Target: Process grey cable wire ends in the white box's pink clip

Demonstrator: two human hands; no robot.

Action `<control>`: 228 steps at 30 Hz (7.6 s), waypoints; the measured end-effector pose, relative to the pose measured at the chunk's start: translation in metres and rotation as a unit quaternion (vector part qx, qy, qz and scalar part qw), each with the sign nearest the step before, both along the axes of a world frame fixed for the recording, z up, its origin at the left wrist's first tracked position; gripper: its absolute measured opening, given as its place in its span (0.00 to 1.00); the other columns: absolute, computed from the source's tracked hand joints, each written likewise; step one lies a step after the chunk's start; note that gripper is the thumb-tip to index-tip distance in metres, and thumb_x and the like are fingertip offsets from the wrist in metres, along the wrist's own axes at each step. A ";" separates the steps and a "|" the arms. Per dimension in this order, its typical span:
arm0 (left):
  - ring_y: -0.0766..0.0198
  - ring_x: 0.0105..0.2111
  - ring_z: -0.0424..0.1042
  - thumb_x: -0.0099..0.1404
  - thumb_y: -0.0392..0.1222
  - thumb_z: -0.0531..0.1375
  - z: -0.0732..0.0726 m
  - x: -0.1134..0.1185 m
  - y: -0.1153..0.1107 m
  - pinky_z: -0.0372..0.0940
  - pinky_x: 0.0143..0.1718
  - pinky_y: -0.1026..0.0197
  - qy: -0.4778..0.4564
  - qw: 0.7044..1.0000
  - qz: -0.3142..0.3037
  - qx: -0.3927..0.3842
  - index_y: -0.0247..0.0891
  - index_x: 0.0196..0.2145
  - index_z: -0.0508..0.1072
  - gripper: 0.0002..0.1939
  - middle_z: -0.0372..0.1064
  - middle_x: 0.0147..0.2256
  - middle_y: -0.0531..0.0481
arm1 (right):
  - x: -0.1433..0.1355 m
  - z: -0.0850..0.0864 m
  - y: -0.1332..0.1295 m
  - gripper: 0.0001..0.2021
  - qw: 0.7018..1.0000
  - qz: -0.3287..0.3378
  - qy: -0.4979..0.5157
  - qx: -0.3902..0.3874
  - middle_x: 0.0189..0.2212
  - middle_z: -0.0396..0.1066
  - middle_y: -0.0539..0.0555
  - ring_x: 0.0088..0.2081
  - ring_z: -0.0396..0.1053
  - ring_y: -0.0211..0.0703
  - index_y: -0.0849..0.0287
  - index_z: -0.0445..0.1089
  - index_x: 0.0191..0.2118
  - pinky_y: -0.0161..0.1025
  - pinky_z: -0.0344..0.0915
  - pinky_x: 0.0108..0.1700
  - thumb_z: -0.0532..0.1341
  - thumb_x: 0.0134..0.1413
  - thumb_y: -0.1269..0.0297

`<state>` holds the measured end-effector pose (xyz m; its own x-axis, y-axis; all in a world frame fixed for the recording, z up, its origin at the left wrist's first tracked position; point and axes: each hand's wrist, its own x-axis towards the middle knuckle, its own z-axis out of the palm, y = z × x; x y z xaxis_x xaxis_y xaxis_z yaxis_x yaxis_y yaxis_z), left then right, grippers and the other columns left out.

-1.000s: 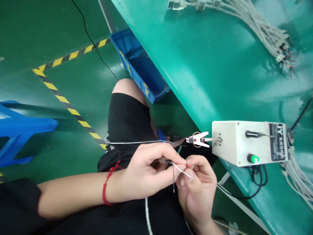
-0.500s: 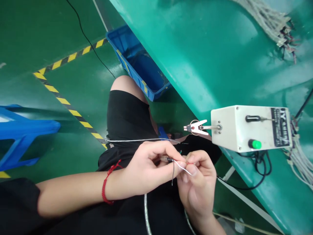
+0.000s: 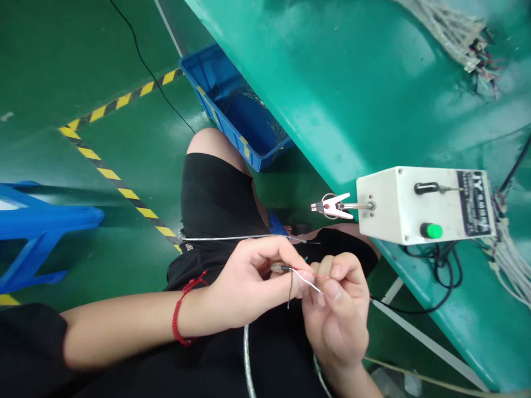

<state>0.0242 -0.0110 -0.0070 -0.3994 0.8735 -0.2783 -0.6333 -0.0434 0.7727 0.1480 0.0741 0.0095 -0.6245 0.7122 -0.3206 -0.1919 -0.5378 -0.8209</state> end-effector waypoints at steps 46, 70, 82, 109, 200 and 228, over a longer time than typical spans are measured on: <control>0.73 0.18 0.60 0.63 0.30 0.63 0.011 -0.007 -0.009 0.54 0.18 0.68 0.320 0.946 0.045 0.024 0.34 0.35 0.78 0.04 0.73 0.24 0.51 | 0.010 -0.007 -0.013 0.07 0.981 0.058 -0.063 0.175 0.24 0.62 0.46 0.27 0.61 0.37 0.51 0.75 0.40 0.36 0.60 0.30 0.66 0.61 0.72; 0.69 0.22 0.68 0.67 0.33 0.64 -0.001 -0.013 -0.002 0.59 0.21 0.66 0.303 0.952 0.031 0.026 0.34 0.37 0.78 0.03 0.75 0.27 0.48 | -0.006 -0.009 -0.001 0.04 0.985 0.002 -0.145 0.090 0.21 0.60 0.44 0.23 0.58 0.35 0.52 0.75 0.37 0.33 0.61 0.27 0.70 0.58 0.64; 0.66 0.25 0.74 0.68 0.34 0.64 -0.006 -0.022 0.011 0.60 0.21 0.68 0.200 0.976 0.080 -0.015 0.33 0.37 0.78 0.02 0.78 0.29 0.45 | -0.035 -0.006 0.022 0.15 0.996 -0.061 -0.068 -0.008 0.54 0.67 0.54 0.46 0.68 0.40 0.46 0.73 0.56 0.37 0.71 0.47 0.59 0.67 0.57; 0.63 0.28 0.71 0.69 0.36 0.64 -0.012 -0.044 0.037 0.62 0.26 0.64 0.146 0.985 0.094 -0.009 0.33 0.34 0.75 0.05 0.73 0.28 0.45 | -0.048 -0.010 0.043 0.11 0.994 -0.063 -0.055 -0.064 0.20 0.55 0.43 0.21 0.46 0.31 0.53 0.77 0.50 0.28 0.56 0.26 0.64 0.67 0.55; 0.66 0.26 0.71 0.68 0.36 0.65 -0.012 0.005 -0.004 0.60 0.23 0.66 0.198 0.980 0.027 0.006 0.35 0.38 0.76 0.02 0.75 0.30 0.46 | -0.003 -0.005 0.000 0.02 0.994 0.023 -0.103 0.041 0.16 0.62 0.43 0.17 0.56 0.30 0.56 0.76 0.37 0.28 0.58 0.20 0.68 0.62 0.66; 0.70 0.22 0.72 0.65 0.30 0.67 -0.010 -0.007 -0.008 0.62 0.20 0.69 0.320 0.937 0.119 0.066 0.33 0.40 0.81 0.05 0.80 0.32 0.46 | -0.007 -0.009 -0.001 0.08 0.993 0.063 -0.071 -0.076 0.15 0.59 0.42 0.16 0.50 0.26 0.58 0.71 0.32 0.24 0.50 0.20 0.64 0.64 0.67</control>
